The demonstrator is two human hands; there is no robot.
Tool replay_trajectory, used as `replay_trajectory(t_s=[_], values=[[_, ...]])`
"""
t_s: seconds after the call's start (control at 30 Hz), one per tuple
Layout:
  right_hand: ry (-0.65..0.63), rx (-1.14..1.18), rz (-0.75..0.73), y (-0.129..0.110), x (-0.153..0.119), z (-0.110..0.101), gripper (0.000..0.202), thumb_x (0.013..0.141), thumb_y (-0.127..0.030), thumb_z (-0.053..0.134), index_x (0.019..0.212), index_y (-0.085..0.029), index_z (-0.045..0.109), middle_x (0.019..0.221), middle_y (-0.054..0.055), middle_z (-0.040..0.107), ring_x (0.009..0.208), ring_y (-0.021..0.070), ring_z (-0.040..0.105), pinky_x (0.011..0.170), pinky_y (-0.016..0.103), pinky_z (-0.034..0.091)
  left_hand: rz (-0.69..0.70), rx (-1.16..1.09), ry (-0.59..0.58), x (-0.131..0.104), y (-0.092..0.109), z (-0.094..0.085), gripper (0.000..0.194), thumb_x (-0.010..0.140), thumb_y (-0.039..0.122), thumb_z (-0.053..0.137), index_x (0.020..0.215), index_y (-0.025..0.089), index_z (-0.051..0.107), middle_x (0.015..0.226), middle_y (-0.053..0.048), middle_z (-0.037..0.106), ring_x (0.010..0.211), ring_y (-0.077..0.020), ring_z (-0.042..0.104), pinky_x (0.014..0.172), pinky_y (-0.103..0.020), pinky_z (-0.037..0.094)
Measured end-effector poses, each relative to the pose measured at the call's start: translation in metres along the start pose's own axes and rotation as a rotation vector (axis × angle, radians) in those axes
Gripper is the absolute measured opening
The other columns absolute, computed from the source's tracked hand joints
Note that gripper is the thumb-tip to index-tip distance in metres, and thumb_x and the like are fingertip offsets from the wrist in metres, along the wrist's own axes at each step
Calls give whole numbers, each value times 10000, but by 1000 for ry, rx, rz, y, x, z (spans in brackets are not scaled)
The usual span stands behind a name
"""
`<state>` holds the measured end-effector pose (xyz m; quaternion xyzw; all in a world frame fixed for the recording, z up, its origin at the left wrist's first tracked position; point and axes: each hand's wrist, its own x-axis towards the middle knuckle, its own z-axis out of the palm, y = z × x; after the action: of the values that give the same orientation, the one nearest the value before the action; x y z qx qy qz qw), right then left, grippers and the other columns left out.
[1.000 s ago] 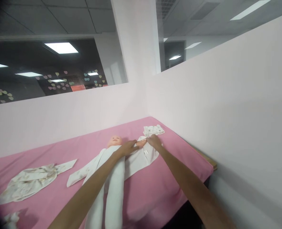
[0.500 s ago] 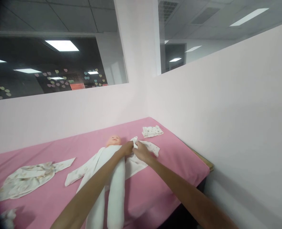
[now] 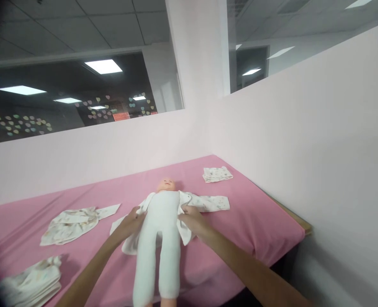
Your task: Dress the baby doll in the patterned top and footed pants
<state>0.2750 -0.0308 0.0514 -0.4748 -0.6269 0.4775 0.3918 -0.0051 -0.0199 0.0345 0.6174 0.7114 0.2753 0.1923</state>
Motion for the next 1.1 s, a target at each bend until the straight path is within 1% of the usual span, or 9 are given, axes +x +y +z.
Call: replay_trajectory(t_s=[0.1, 0.27, 0.4, 0.47, 0.6, 0.67, 0.83, 0.97, 1.1], values=[[-30, -49, -91, -11, 6, 22, 194, 780, -191, 507, 890, -171, 666, 782, 21, 639, 739, 166, 585, 628, 259, 401, -23, -173, -68, -9, -3, -7, 512, 882, 490, 479, 1282, 176, 536, 1333, -124, 598, 1219, -291, 558, 979, -386, 442], [-171, -162, -181, -25, -2, 30, 404, 827, -239, 513, 1204, -194, 651, 888, 34, 682, 767, 173, 637, 648, 271, 441, 78, -236, 25, -37, 42, -12, 329, 872, 432, 477, 1061, 187, 592, 1016, -70, 665, 930, -228, 622, 815, -338, 490], [-405, -141, -61, -32, -5, 8, 575, 805, -320, 608, 1352, -166, 524, 811, 33, 689, 671, 182, 652, 579, 273, 454, 188, -327, -252, -63, 76, -11, 386, 879, 393, 470, 1233, 242, 506, 823, 19, 538, 608, -127, 504, 567, -251, 448], [-308, -175, -16, -34, 2, -3, 551, 815, -375, 611, 1313, -152, 536, 822, 47, 692, 646, 184, 650, 571, 280, 452, 266, -279, -371, -71, 82, -12, 368, 878, 336, 465, 1234, 252, 507, 784, 36, 484, 596, -112, 455, 548, -227, 418], [50, -346, -94, -38, 29, -4, 408, 821, -464, 612, 1095, -163, 632, 892, 82, 692, 723, 213, 650, 641, 303, 437, 326, -178, -495, -69, 81, -23, 329, 864, 318, 500, 1183, 260, 554, 757, 36, 512, 652, -120, 481, 583, -217, 401], [97, -493, -140, -41, 45, 9, 360, 801, -499, 625, 939, -169, 665, 923, 110, 688, 823, 263, 643, 684, 330, 434, 247, -182, -440, -57, 79, -27, 324, 880, 391, 494, 1163, 247, 557, 777, 19, 572, 673, -138, 537, 590, -230, 411], [159, -804, -203, -40, 71, 52, 301, 841, -413, 567, 910, -144, 684, 1093, 210, 647, 1037, 365, 585, 864, 455, 414, 21, 48, 17, -6, 71, -21, 379, 880, 547, 451, 924, 189, 569, 934, -73, 677, 834, -223, 637, 643, -275, 421], [270, -693, -213, -24, 82, 56, 157, 810, -175, 526, 845, -137, 674, 1051, 212, 648, 1037, 341, 578, 884, 433, 400, 80, 244, 53, 32, 62, -5, 367, 866, 548, 473, 849, 189, 551, 930, -81, 699, 891, -257, 650, 682, -287, 399], [310, -528, -175, -13, 106, 39, 97, 753, -149, 536, 694, -182, 606, 820, 104, 646, 855, 252, 589, 758, 333, 411, 100, 179, 96, 58, 60, 8, 279, 851, 459, 516, 778, 191, 543, 837, -67, 701, 811, -227, 651, 646, -272, 388]])
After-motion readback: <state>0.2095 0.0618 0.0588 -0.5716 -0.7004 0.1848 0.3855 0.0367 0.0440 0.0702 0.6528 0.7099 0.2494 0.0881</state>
